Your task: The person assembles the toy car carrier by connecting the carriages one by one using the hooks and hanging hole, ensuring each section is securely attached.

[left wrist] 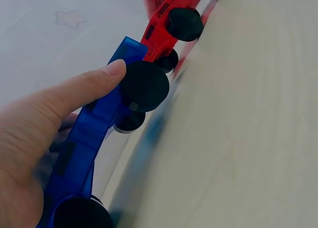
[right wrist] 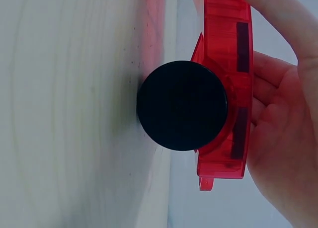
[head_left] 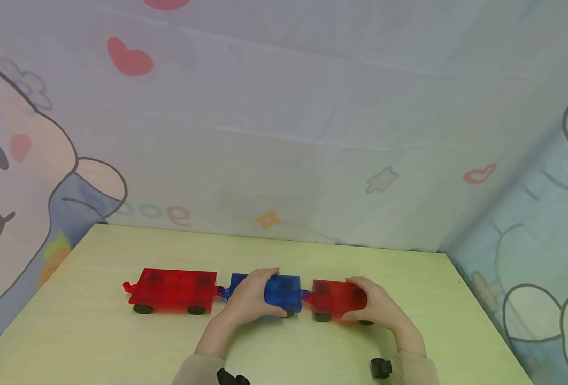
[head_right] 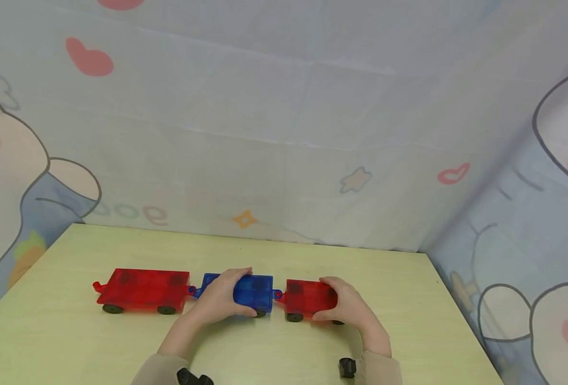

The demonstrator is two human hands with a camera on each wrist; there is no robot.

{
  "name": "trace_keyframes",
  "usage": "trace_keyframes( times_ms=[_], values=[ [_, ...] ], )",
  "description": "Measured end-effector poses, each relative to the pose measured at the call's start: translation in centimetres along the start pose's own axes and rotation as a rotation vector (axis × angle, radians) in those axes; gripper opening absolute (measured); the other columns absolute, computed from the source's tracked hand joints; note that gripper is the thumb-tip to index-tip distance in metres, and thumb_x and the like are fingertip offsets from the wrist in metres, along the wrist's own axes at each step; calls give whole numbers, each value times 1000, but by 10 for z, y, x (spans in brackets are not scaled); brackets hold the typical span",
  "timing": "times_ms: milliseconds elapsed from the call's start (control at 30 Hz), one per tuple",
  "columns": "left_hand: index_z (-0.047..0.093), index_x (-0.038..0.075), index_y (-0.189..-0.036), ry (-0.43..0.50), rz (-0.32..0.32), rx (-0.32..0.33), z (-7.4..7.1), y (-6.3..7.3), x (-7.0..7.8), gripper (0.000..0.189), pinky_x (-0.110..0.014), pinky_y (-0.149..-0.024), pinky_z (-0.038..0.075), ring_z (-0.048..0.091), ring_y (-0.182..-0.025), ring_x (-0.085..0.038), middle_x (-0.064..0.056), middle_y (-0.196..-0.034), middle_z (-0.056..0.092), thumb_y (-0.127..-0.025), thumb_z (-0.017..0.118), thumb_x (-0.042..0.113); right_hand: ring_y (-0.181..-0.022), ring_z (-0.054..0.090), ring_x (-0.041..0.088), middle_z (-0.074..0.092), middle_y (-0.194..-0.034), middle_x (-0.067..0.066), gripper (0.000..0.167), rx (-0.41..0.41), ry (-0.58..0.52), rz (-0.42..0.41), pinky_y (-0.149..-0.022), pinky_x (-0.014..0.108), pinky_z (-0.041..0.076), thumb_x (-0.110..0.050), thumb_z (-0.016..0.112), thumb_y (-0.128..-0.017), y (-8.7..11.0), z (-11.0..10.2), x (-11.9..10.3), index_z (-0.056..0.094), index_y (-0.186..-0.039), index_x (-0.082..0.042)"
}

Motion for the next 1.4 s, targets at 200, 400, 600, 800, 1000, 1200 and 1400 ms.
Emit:
trace_keyframes(
  times_ms=[200, 400, 600, 800, 1000, 1200, 1400],
  values=[
    [48, 6, -143, -17, 5, -2, 0, 0, 0, 93, -58, -106, 42, 45, -134, -36, -13, -143, 52, -68, 89, 41, -121, 53, 35, 56, -135, 18, 84, -4, -1, 16, -99, 52, 48, -31, 89, -69, 0, 0, 0, 52, -136, 1],
    [48, 7, -143, -28, 14, 2, 1, 0, -1, 92, -58, -105, 42, 47, -133, -36, -13, -142, 53, -67, 89, 41, -120, 53, 34, 56, -135, 17, 84, -7, -4, 30, -97, 51, 49, -32, 89, -68, 0, 0, 0, 52, -136, 1],
    [49, 6, -143, -44, 18, 0, 1, 0, 0, 92, -58, -105, 42, 47, -133, -36, -12, -142, 54, -67, 89, 41, -119, 54, 34, 57, -134, 17, 85, -6, -5, 28, -98, 51, 49, -32, 90, -68, 0, 0, 0, 52, -136, 2],
    [49, 6, -143, -61, 23, 0, 1, 0, 0, 92, -58, -105, 42, 47, -133, -35, -12, -142, 54, -67, 89, 42, -120, 55, 35, 57, -134, 19, 86, 0, 1, 10, -99, 52, 48, -32, 90, -67, 0, -1, -2, 52, -136, 3],
    [48, 6, -143, -69, 26, -11, 1, 0, 0, 92, -58, -106, 42, 46, -134, -36, -12, -142, 54, -68, 88, 42, -119, 55, 35, 57, -133, 19, 85, -2, 18, 6, -99, 52, 48, -32, 90, -67, 0, -2, -3, 52, -135, 3],
    [47, 5, -144, -70, 28, -25, 0, 0, 1, 92, -58, -107, 41, 45, -135, -37, -14, -144, 52, -69, 88, 41, -119, 55, 36, 57, -133, 19, 86, -2, 38, 2, -98, 52, 48, -32, 90, -67, 1, -2, -4, 52, -135, 4],
    [47, 5, -144, -86, 38, -31, 0, 0, 1, 92, -57, -106, 41, 45, -134, -36, -14, -144, 52, -70, 87, 41, -118, 55, 35, 59, -132, 18, 86, 9, 53, -5, -98, 52, 49, -35, 90, -66, 2, -1, -3, 53, -134, 3]
  ],
)
Point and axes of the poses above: each hand's wrist, its own y-axis away from the middle knuckle, its own z-axis out of the palm, x = y × z, the point moved 2 cm from there along -y, towards the middle knuckle
